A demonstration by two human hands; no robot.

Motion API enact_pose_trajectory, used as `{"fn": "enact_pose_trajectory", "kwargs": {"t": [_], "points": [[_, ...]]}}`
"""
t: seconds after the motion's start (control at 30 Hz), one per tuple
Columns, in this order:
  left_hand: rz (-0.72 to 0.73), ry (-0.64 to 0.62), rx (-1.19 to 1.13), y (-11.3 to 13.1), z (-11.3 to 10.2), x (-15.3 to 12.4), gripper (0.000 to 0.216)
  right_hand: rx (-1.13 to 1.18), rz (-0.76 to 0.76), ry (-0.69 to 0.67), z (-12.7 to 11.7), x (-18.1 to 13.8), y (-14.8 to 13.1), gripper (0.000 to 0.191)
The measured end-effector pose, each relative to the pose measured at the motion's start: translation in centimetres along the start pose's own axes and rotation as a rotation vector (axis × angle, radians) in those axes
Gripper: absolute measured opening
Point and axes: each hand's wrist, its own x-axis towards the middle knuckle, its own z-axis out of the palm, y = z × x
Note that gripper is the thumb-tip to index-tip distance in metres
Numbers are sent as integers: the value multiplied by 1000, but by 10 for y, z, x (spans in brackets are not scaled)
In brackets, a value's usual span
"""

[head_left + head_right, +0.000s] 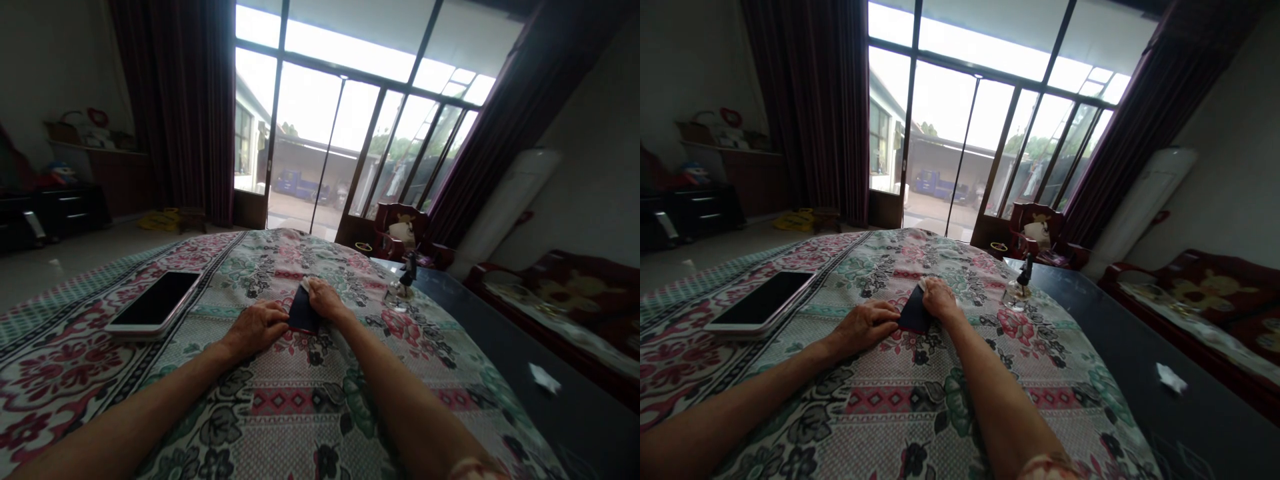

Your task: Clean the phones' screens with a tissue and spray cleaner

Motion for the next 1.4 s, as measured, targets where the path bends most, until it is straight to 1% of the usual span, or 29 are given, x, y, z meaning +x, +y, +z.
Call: {"fn": "enact_pose_trajectory", "kwargs": {"t": [0.1,0.17,0.37,0.47,0.67,0.8,0.93,1.07,1.27,1.4], "points": [[9,-2,8,0,0,0,18,12,2,-10,-4,-2,9,27],[7,-5,9,1,0,0,18,21,-37,-16,-6,-7,11,27],[1,-6,12,0,0,0,18,118,-330,10,-11,-35,9,28],[7,5,13,-1,1,0,18,148,-436,-2,-14,-56,6,29],[20,27,15,-2,3,-1,18,210,-523,-45,-29,-96,-10,36],[21,33,9,-3,3,-1,18,249,-547,-100,-37,-106,-17,37],[20,20,1,-3,3,-1,17,259,-509,-101,-33,-92,-14,34],[34,13,-1,-3,3,-1,18,199,-411,-100,-24,-62,-6,32],[7,6,-3,-1,1,-1,17,132,-293,-58,-12,-16,4,31],[-8,18,4,1,1,-1,17,106,-185,-77,-6,3,5,34]]}}
